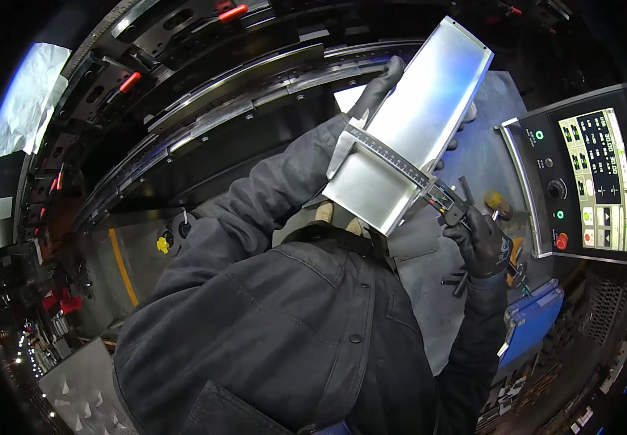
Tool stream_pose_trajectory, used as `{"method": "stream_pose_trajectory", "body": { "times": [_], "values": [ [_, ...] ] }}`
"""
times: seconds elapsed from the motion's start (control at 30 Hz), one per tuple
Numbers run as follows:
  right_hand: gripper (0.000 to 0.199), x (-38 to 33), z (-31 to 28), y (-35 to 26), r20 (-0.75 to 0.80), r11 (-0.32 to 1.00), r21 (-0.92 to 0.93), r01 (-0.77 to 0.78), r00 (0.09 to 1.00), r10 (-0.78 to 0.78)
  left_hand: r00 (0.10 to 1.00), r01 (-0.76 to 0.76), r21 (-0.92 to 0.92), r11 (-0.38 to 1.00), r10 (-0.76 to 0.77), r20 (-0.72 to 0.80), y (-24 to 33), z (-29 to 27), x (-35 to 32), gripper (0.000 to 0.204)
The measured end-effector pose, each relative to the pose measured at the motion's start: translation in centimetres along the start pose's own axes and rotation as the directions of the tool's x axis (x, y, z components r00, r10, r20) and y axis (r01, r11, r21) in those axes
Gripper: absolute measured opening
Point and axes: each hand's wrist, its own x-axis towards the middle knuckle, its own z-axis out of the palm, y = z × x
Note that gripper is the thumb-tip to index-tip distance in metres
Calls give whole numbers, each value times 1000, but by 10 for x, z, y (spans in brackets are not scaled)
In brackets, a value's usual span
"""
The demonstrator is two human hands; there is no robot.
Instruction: Operating an industrial press brake to bend metal sheets and verifying dimensions with calipers.
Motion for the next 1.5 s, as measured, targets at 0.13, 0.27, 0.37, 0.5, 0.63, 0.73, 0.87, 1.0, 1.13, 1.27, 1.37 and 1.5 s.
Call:
{"method": "stream_pose_trajectory", "body": {
  "times": [0.13, 0.27, 0.37, 0.5, 0.63, 0.73, 0.87, 1.0, 1.13, 1.27, 1.37, 1.5],
  "values": [
    [43, -2, -2, -6, 26, 999, 5, -50, 998, 50, 998, -28, -26, 999, 29, 60, 0, 6, 6, 83],
    [45, 12, -2, -16, -61, 993, 99, 56, 997, -50, 986, -89, -10, 996, 89, 138, -5, 13, 11, 85],
    [45, 8, 0, -12, -56, 999, 37, -5, 998, 7, 998, -53, 7, 999, 53, 22, 1, 8, -7, 85],
    [44, 9, -3, -17, -57, 1000, 6, -5, 998, 5, 995, 3, 53, 999, 2, -99, 7, -5, -16, 84],
    [43, 9, -5, -19, -40, 999, -33, 10, 999, -11, 995, 26, 81, 996, -18, -102, 9, -8, -19, 83],
    [42, 8, -5, -18, -18, 999, -41, 27, 999, -28, 983, 59, 117, 991, -38, -178, 11, -7, -20, 82],
    [41, 3, 1, -18, -87, 998, 11, 56, 995, -55, 931, 100, 229, 968, -10, -366, 14, -5, -25, 82],
    [42, 3, 0, -16, -57, 998, -25, 57, 997, -59, 959, 52, 156, 986, -6, -284, 11, -7, -25, 82],
    [43, 5, -2, -18, -19, 995, -84, 45, 999, -47, 988, -2, 45, 999, 9, -154, 7, -3, -24, 82],
    [41, 6, -1, -19, -53, 995, -88, 44, 997, -49, 974, -31, 78, 996, 48, -220, 3, 1, -23, 83],
    [41, 6, 0, -17, -28, 993, -113, 22, 999, -25, 980, -33, 56, 998, 44, -195, 3, 0, -22, 84],
    [42, 6, 2, -17, -27, 996, -93, 9, 1000, -12, 984, -27, 44, 999, 35, -177, 4, -3, -24, 85]
  ]
}}
